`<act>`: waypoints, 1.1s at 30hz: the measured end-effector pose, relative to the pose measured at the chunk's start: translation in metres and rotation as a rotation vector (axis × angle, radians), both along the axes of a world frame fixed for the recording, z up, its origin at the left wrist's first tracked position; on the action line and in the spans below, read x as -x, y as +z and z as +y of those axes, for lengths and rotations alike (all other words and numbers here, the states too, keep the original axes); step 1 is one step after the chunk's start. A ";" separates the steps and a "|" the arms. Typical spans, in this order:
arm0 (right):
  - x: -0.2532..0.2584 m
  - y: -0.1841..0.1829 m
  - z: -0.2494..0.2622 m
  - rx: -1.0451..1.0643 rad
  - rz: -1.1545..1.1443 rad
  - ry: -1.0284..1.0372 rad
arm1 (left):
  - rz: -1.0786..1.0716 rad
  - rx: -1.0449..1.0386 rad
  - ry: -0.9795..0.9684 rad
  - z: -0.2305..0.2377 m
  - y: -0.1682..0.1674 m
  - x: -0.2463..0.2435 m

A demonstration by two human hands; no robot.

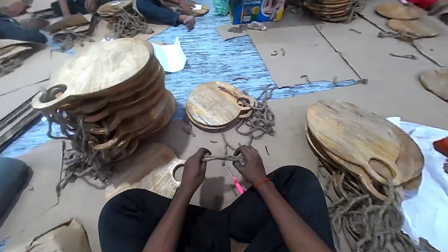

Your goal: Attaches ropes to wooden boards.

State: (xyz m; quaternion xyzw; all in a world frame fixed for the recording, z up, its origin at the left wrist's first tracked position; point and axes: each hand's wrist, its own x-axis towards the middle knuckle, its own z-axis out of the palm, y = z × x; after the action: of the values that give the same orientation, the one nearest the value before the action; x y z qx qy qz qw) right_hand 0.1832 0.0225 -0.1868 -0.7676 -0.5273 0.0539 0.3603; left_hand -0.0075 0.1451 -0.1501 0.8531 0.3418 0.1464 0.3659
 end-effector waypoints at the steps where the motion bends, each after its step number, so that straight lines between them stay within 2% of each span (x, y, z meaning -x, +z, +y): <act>1: -0.003 0.000 -0.001 0.066 0.042 -0.053 | -0.052 -0.011 0.041 0.003 -0.003 0.001; 5: -0.004 0.005 0.001 0.234 0.222 -0.076 | -0.045 0.021 0.259 0.007 0.000 0.004; 7: -0.006 0.000 -0.001 0.170 0.283 -0.030 | -0.001 0.080 0.419 0.014 0.010 0.009; 9: -0.005 0.000 -0.002 0.038 0.294 -0.023 | 0.159 0.132 0.485 0.020 0.019 0.010; 12: -0.004 0.002 -0.001 -0.053 0.356 -0.076 | 0.282 0.007 0.301 0.012 0.012 0.005; 15: -0.003 -0.001 -0.002 -0.083 0.396 -0.002 | 0.037 -0.267 0.011 -0.007 0.003 -0.008; 17: 0.001 -0.005 -0.001 -0.104 0.367 0.084 | -0.071 -0.326 -0.142 -0.014 -0.003 -0.018; 19: 0.006 -0.005 -0.001 -0.132 0.378 0.147 | -0.024 -0.091 -0.209 -0.019 -0.005 -0.020; 21: 0.010 -0.002 -0.002 -0.155 0.396 0.152 | -0.002 0.291 -0.188 -0.016 -0.006 -0.019; 23: 0.011 -0.002 -0.002 -0.159 0.405 0.109 | -0.092 0.697 -0.133 -0.012 -0.006 -0.018; 25: 0.010 -0.003 -0.001 -0.173 0.414 0.026 | -0.198 0.995 -0.071 -0.012 -0.004 -0.017; 28: 0.009 -0.001 -0.002 -0.184 0.340 -0.103 | -0.197 1.214 -0.040 -0.016 0.000 -0.017; 31: 0.008 -0.004 -0.002 -0.205 0.176 -0.154 | -0.112 1.293 -0.087 -0.020 0.002 -0.018; 33: 0.007 -0.005 -0.001 -0.228 0.063 -0.192 | -0.129 1.305 -0.087 -0.023 0.004 -0.019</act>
State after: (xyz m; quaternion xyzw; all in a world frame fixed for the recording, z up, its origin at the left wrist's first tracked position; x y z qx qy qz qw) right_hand 0.1763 0.0212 -0.1913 -0.7666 -0.4425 -0.0172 0.4650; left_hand 0.0113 0.1226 -0.1466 0.4584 0.3028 -0.0551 0.8337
